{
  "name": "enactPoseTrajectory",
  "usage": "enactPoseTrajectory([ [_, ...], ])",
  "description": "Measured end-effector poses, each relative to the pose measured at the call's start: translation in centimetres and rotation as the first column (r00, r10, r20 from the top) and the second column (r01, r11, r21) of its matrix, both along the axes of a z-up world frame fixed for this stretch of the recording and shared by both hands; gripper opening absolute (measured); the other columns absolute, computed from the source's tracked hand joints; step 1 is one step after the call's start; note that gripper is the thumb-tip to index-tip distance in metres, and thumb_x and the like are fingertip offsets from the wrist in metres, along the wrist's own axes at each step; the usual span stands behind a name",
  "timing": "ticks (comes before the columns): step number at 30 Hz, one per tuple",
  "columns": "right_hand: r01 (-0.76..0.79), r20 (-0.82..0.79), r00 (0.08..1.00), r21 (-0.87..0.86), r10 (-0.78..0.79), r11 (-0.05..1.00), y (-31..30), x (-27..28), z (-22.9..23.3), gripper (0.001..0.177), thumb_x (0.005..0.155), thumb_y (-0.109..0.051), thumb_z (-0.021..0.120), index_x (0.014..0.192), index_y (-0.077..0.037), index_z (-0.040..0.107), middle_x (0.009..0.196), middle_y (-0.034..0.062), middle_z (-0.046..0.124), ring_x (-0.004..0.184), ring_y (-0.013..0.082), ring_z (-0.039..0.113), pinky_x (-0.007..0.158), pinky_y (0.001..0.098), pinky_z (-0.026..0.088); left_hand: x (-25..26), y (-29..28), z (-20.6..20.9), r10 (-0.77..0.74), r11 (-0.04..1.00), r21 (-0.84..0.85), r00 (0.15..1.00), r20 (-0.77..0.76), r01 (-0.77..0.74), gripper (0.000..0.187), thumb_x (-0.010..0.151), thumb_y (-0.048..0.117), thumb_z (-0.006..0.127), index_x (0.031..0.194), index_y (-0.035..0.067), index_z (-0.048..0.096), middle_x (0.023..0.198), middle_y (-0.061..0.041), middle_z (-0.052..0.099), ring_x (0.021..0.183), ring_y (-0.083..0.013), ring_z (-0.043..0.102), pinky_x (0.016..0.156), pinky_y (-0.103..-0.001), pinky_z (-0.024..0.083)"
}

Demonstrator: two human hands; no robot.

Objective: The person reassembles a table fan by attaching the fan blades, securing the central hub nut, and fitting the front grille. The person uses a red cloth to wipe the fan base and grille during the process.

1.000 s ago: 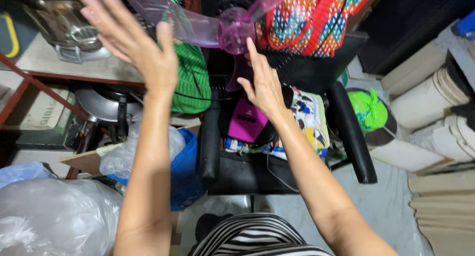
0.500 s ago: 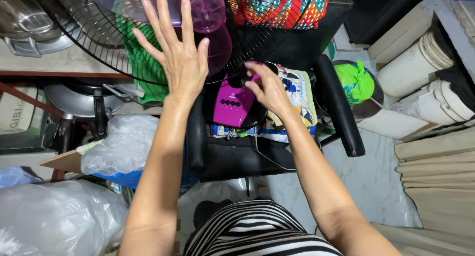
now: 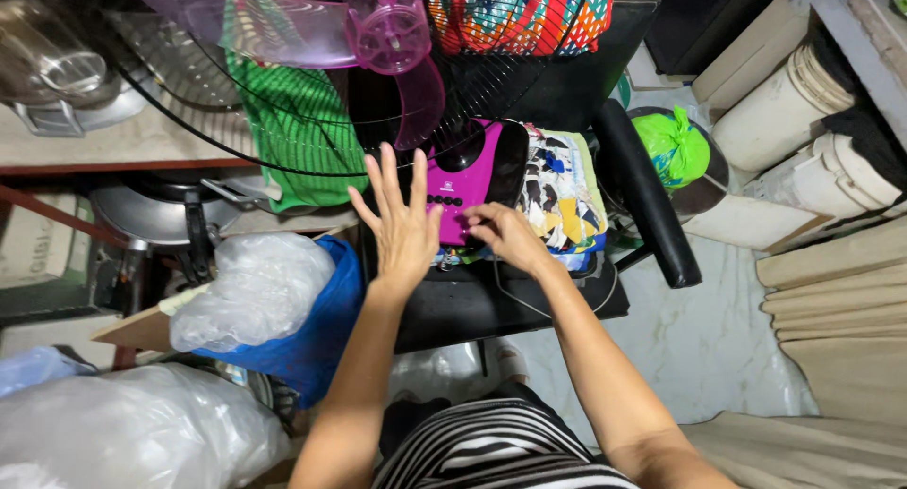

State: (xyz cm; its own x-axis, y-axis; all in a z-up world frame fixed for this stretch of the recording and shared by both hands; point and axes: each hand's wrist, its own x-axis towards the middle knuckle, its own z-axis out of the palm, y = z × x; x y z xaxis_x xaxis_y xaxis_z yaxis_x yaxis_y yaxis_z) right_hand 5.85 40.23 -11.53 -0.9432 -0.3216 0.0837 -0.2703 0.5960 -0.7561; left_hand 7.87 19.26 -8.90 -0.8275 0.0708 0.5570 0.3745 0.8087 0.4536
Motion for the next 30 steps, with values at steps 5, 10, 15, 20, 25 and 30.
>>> enactPoseTrajectory([
  [5,-0.018,-0.046,0.999,-0.013,0.017,1.000,-2.9,1.6,0.9,0.032,0.092,-0.009,0.069,0.123,-0.003,0.068,0.110,0.0119,0.073,0.098,0.0232,0.073,0.084,0.0336,0.057,-0.2,-1.5,0.2,-0.034,0.999,-0.027,0.999,-0.003,0.034,0.084,0.092,0.022,0.071,0.163,0.013,0.027,0.169,-0.028,0.006,0.156,-0.0492,0.003,0.115,-0.077,0.002],
  [10,-0.070,-0.185,0.980,0.021,0.073,0.997,-5.1,2.4,3.8,0.037,0.093,-0.010,0.069,0.129,-0.002,0.065,0.116,0.0170,0.069,0.108,0.0340,0.067,0.094,0.0395,0.052,-2.5,-2.6,3.0,-0.090,0.986,-0.151,0.993,-0.080,0.077,0.080,0.092,0.018,0.071,0.162,0.012,0.032,0.171,-0.023,0.009,0.158,-0.0454,0.007,0.117,-0.077,0.006],
  [15,-0.060,-0.360,0.932,-0.007,0.053,0.998,-6.3,1.6,7.5,0.038,0.093,-0.011,0.071,0.129,-0.002,0.063,0.124,0.0183,0.066,0.118,0.0368,0.064,0.101,0.0418,0.050,-5.7,-2.3,6.1,-0.084,0.976,-0.212,0.977,-0.196,0.041,0.077,0.089,0.013,0.071,0.159,0.010,0.038,0.171,-0.022,0.009,0.159,-0.0426,0.009,0.118,-0.076,0.009],
  [20,-0.076,-0.491,0.870,-0.048,0.043,0.996,-6.7,0.0,10.4,0.045,0.094,-0.009,0.071,0.137,-0.003,0.060,0.131,0.0182,0.063,0.124,0.0364,0.061,0.106,0.0421,0.048,-7.5,-2.8,6.5,-0.039,0.976,-0.217,0.970,-0.240,-0.014,0.070,0.088,0.011,0.073,0.152,0.002,0.045,0.171,-0.025,0.008,0.159,-0.0431,0.009,0.119,-0.077,0.011],
  [25,-0.100,-0.524,0.850,-0.053,0.058,0.994,-6.6,-0.6,11.9,0.049,0.093,-0.008,0.072,0.140,-0.005,0.058,0.132,0.0168,0.062,0.125,0.0354,0.060,0.107,0.0413,0.048,-7.2,-2.1,5.8,0.004,0.972,-0.232,0.982,-0.187,-0.048,0.069,0.081,0.010,0.072,0.147,0.004,0.054,0.169,-0.026,0.007,0.158,-0.0428,0.007,0.117,-0.076,0.011],
  [30,-0.126,-0.483,0.872,-0.073,0.075,0.989,-5.8,-1.3,12.5,0.058,0.092,-0.006,0.073,0.146,-0.006,0.052,0.136,0.0164,0.058,0.121,0.0303,0.063,0.106,0.0397,0.050,-6.8,-0.9,5.8,0.044,0.977,-0.195,0.977,-0.209,-0.085,0.065,0.086,0.012,0.072,0.148,0.009,0.053,0.170,-0.026,0.006,0.158,-0.0439,0.006,0.117,-0.077,0.012],
])
